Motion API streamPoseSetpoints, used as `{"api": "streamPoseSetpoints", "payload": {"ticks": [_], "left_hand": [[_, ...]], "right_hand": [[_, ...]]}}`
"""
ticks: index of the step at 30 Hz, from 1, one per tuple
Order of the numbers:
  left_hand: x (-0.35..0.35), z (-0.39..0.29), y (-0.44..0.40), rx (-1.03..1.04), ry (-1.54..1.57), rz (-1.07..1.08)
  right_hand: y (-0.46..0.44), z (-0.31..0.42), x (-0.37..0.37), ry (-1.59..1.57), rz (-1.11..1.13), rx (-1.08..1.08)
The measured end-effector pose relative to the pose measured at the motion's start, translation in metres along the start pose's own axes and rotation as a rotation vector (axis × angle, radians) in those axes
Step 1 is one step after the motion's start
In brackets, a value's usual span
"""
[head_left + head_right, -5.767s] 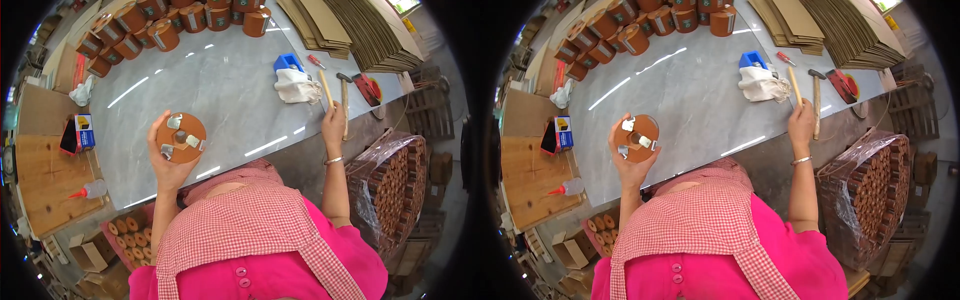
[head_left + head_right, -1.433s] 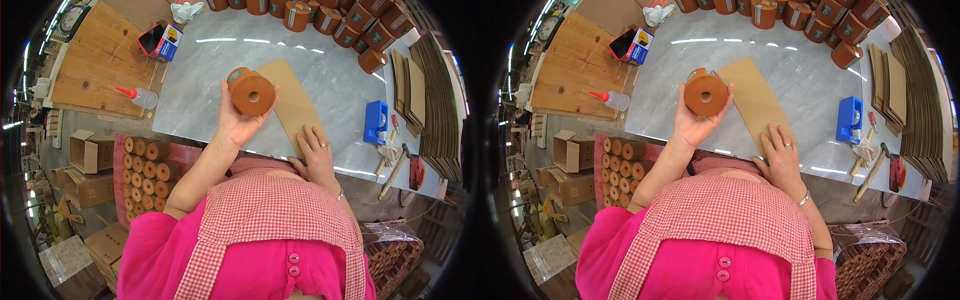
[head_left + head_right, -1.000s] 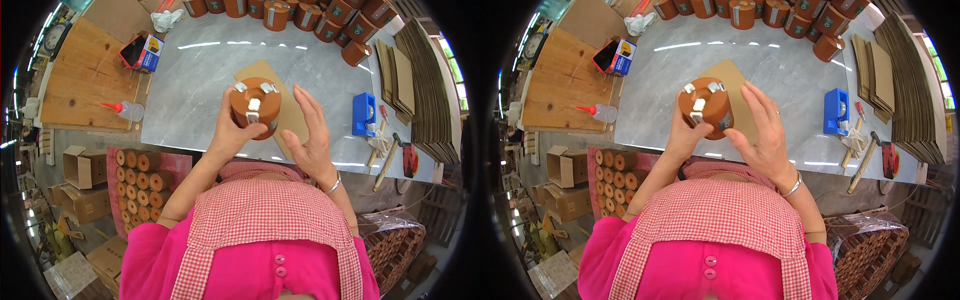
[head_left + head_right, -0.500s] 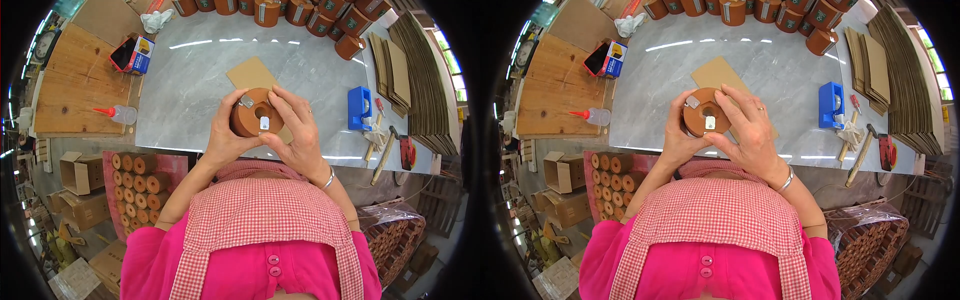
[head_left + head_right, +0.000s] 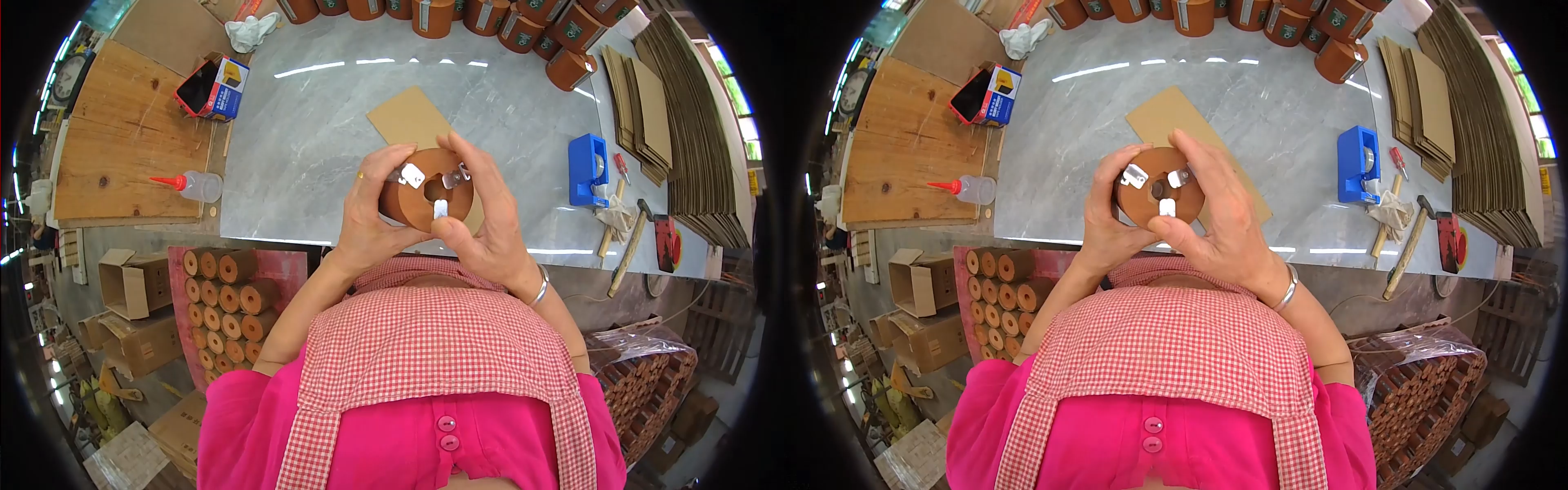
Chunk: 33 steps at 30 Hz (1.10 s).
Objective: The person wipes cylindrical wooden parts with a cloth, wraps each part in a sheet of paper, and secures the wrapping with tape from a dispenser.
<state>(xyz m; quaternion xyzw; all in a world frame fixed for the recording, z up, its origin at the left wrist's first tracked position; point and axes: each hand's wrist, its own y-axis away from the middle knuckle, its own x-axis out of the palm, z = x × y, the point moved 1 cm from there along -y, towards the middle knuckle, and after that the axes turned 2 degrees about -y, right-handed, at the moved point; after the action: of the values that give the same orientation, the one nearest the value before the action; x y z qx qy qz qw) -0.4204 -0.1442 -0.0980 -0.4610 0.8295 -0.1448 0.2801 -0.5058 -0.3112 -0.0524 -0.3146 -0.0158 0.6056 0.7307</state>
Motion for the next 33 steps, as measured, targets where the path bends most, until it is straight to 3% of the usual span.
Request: {"api": "streamPoseSetpoints", "payload": {"ticks": [4, 19, 23, 26, 29, 30, 33], "left_hand": [[0.003, 0.002, 0.002, 0.116, -0.052, -0.038], [0.000, -0.002, 0.002, 0.282, -0.271, -0.032], [-0.007, -0.002, 0.004, 0.205, -0.391, -0.006], [-0.016, -0.004, 0.003, -0.092, -0.223, 0.003], [-0.015, 0.017, 0.008, -0.817, 0.751, -0.124], [-0.017, 0.014, 0.007, -0.843, 0.991, -0.043], [-0.012, 0.026, 0.009, -0.935, 1.398, -0.082]], "right_hand": [[0.003, -0.003, 0.005, -0.094, 0.035, 0.133], [0.004, -0.017, -0.003, -0.140, 0.037, 0.135], [0.026, -0.037, -0.018, 0.159, -0.003, 0.179], [0.051, -0.047, -0.029, 0.534, 0.082, 0.269], [0.075, -0.044, -0.026, 0.700, 0.272, 0.348], [0.081, -0.045, -0.022, 0.737, 0.291, 0.343], [0.085, -0.052, -0.011, 0.804, 0.284, 0.312]]}}
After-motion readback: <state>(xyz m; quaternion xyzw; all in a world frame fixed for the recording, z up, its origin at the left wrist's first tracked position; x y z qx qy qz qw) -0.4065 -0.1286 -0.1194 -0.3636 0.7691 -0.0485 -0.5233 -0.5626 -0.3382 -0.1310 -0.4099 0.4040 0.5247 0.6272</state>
